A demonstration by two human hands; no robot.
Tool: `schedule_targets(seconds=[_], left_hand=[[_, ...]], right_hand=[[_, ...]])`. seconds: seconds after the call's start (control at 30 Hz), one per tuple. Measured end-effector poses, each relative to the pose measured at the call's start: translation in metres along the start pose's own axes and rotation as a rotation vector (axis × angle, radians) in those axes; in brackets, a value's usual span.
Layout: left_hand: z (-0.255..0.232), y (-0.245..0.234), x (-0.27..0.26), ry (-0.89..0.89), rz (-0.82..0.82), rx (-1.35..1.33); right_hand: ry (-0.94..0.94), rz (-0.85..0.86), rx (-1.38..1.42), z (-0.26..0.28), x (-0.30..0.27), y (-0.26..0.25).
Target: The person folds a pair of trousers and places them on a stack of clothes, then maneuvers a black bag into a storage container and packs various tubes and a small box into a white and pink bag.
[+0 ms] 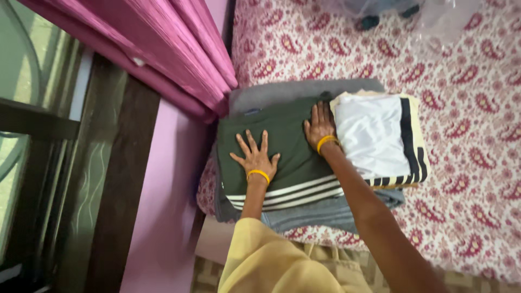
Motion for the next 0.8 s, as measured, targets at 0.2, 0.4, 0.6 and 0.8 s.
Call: schedule_targets(seconds=[0.2, 0.4, 0.6, 0.8], left_hand=[[0.0, -0.004, -0.004, 0.014, -0.008, 0.003], [-0.006, -0.002, -0.005, 0.04, -0.002, 0.026], [-0.004, 0.003, 0.006, 0.039, -0.033, 0.067], [-0.02, 0.013, 0.015, -0.092, -0.085, 0.015]], right_hand=[[0.007, -0.16, 0.066, 0.046, -0.048, -0.064], [-0.079, -0.008, 0.114, 0.064, -0.17, -0.095], [-0.114, -0.087, 0.163, 0.047, -0.174, -0.075], [-0.141, -0.102, 0.116, 0.069, -0.174, -0.1]])
Point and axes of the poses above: each hand's wrist, its own x-axis towards the middle knuckle, its own y-axis out of the palm, z = x × y, the point moved 7 cm from there along x, towards the middle knuckle, and after that the axes turned 1 degree about y, right-handed, at the moved point
